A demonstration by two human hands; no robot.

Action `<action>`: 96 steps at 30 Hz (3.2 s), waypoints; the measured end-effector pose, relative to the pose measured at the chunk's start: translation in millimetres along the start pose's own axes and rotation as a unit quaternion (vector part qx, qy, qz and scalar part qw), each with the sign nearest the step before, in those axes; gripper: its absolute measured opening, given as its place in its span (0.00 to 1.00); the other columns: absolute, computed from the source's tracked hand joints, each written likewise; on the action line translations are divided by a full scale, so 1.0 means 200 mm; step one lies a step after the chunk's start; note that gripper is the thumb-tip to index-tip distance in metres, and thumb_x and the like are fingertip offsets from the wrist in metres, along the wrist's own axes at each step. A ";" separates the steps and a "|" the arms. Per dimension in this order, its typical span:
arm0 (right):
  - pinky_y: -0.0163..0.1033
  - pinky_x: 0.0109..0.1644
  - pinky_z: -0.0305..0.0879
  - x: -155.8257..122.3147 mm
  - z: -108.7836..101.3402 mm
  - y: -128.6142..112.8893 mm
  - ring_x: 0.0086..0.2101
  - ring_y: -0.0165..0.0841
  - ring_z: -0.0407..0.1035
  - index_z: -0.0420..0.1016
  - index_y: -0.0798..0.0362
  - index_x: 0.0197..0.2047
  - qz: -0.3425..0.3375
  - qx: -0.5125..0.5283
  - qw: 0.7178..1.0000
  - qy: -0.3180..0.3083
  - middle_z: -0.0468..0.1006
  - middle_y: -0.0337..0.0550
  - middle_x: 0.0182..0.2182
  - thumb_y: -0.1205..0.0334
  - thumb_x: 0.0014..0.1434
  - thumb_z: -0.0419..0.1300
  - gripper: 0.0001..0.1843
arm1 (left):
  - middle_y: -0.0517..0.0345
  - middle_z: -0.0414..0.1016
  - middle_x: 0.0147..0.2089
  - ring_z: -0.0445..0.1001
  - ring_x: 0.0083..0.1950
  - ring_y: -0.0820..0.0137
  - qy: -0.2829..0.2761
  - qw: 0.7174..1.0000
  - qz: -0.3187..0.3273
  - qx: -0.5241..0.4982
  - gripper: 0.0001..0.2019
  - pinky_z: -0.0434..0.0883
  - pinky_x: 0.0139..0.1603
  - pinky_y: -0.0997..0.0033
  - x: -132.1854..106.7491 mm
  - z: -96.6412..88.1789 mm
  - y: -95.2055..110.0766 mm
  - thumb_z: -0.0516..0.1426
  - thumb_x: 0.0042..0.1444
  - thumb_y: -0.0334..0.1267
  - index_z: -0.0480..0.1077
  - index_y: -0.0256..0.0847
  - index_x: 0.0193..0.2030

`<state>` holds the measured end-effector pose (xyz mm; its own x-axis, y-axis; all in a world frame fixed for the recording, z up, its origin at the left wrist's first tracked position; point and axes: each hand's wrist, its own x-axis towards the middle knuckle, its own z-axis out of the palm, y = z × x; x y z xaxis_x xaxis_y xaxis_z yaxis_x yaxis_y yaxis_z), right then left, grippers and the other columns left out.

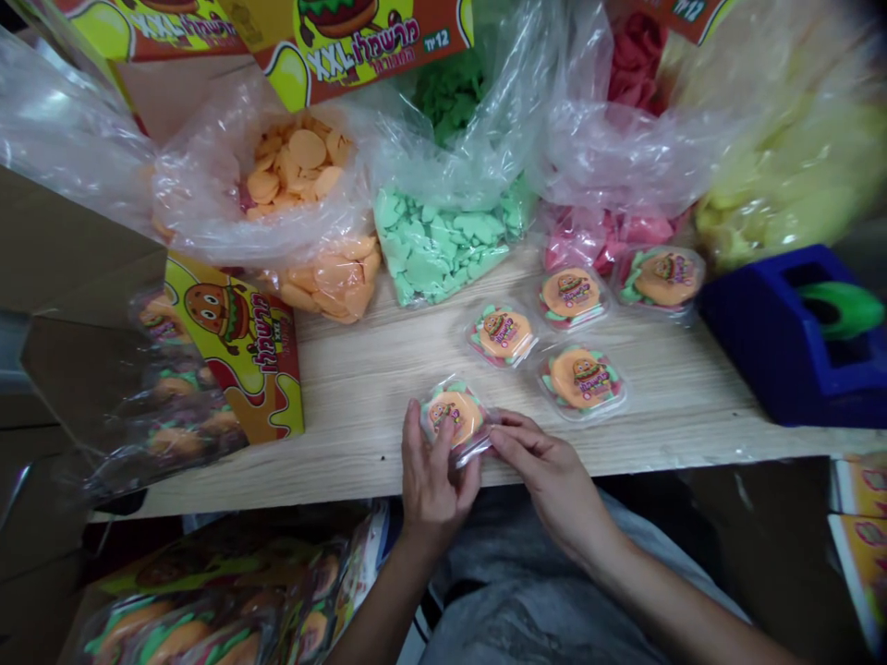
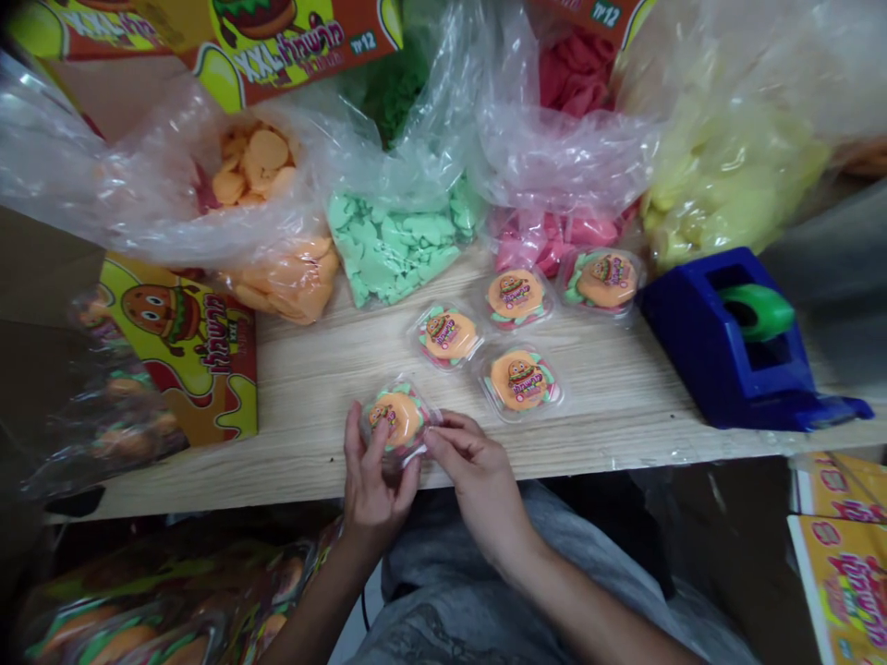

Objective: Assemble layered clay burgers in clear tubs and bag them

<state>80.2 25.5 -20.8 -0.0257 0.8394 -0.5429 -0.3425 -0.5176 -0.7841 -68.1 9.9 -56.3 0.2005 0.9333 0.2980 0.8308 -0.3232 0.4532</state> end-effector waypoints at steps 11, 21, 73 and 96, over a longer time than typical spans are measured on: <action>0.37 0.37 0.69 0.04 0.00 0.06 0.29 0.27 0.67 0.67 0.52 0.30 0.002 0.063 0.998 0.022 0.68 0.35 0.28 0.56 0.45 0.65 0.13 | 0.52 0.30 0.69 0.40 0.68 0.56 -0.063 0.988 -0.092 -0.103 0.26 0.51 0.63 0.51 0.01 -0.09 0.03 0.53 0.55 0.31 0.55 0.48 0.60; 0.33 0.34 0.70 0.02 -0.05 -0.05 0.27 0.25 0.69 0.73 0.54 0.39 0.029 0.064 0.996 -0.059 0.73 0.35 0.29 0.63 0.45 0.65 0.16 | 0.49 0.67 0.55 0.66 0.55 0.66 0.028 0.822 -0.389 -0.415 0.21 0.64 0.55 0.65 0.16 -0.16 0.03 0.55 0.54 0.45 0.64 0.40 0.53; 0.33 0.40 0.59 -0.27 -0.31 0.02 0.34 0.29 0.64 0.71 0.52 0.34 0.063 -0.053 0.991 -0.102 0.71 0.38 0.31 0.55 0.59 0.52 0.11 | 0.61 0.66 0.31 0.64 0.34 0.73 -0.282 0.790 -0.385 -0.385 0.06 0.61 0.35 0.77 0.00 -0.25 0.27 0.52 0.55 0.40 0.66 0.40 0.33; 0.31 0.38 0.59 -0.28 -0.32 0.02 0.33 0.27 0.65 0.76 0.51 0.33 -0.024 -0.139 0.977 -0.159 0.70 0.38 0.29 0.58 0.55 0.58 0.07 | 0.61 0.60 0.30 0.60 0.33 0.73 -0.344 0.835 -0.257 -0.344 0.09 0.58 0.34 0.76 -0.01 -0.21 0.30 0.53 0.54 0.42 0.61 0.40 0.28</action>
<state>141.1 -33.9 -12.9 -0.3212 0.8501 -0.4173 -0.0831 -0.4643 -0.8818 -40.4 -18.0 6.3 0.3570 0.7693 -0.5299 0.4519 0.3543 0.8187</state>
